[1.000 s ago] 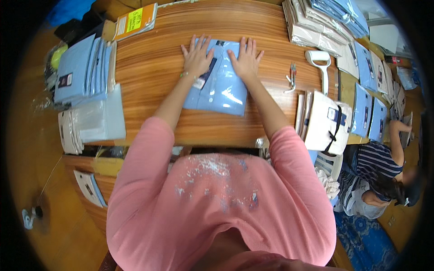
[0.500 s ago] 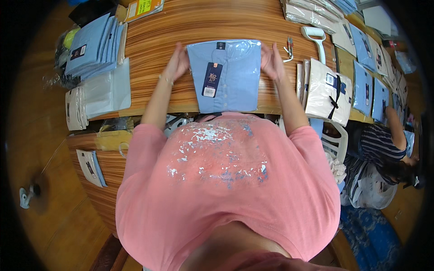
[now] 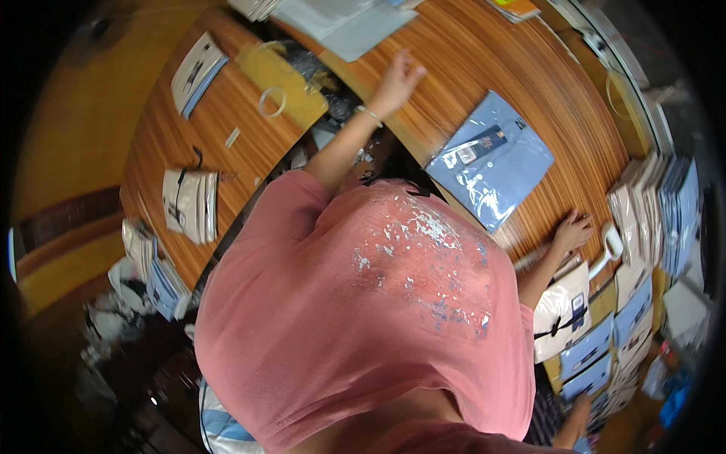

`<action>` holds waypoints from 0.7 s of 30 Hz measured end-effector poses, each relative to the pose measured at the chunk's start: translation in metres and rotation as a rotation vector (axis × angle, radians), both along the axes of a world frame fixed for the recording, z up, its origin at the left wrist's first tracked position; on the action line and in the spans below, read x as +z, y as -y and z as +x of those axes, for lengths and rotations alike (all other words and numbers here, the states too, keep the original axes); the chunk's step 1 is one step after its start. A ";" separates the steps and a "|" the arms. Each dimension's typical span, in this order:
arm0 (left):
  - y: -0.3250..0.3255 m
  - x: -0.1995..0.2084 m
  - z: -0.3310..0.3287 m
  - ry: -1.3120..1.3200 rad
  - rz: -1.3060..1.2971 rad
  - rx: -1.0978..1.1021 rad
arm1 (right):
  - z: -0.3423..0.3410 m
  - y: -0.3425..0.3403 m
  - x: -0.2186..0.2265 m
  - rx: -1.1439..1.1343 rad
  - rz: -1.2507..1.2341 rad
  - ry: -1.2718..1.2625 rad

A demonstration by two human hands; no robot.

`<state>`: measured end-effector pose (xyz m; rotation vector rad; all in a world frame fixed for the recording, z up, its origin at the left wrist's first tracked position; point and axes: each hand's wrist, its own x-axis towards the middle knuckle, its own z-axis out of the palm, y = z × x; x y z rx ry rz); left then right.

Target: The person folds a light-blue shirt using a cardboard template, inserts it into a plastic bag, and secures the package with a black elastic strap.

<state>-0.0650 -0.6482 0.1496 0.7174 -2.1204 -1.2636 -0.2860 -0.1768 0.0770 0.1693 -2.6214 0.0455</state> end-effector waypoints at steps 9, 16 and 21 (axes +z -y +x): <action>0.076 -0.059 0.135 0.879 -0.574 -0.326 | 0.016 0.025 -0.003 -0.064 0.070 0.060; 0.108 -0.274 0.101 0.448 0.100 0.173 | 0.046 0.053 0.003 -0.146 0.015 0.132; 0.134 -0.301 0.067 0.386 0.341 0.574 | 0.057 0.061 -0.002 -0.124 0.042 0.111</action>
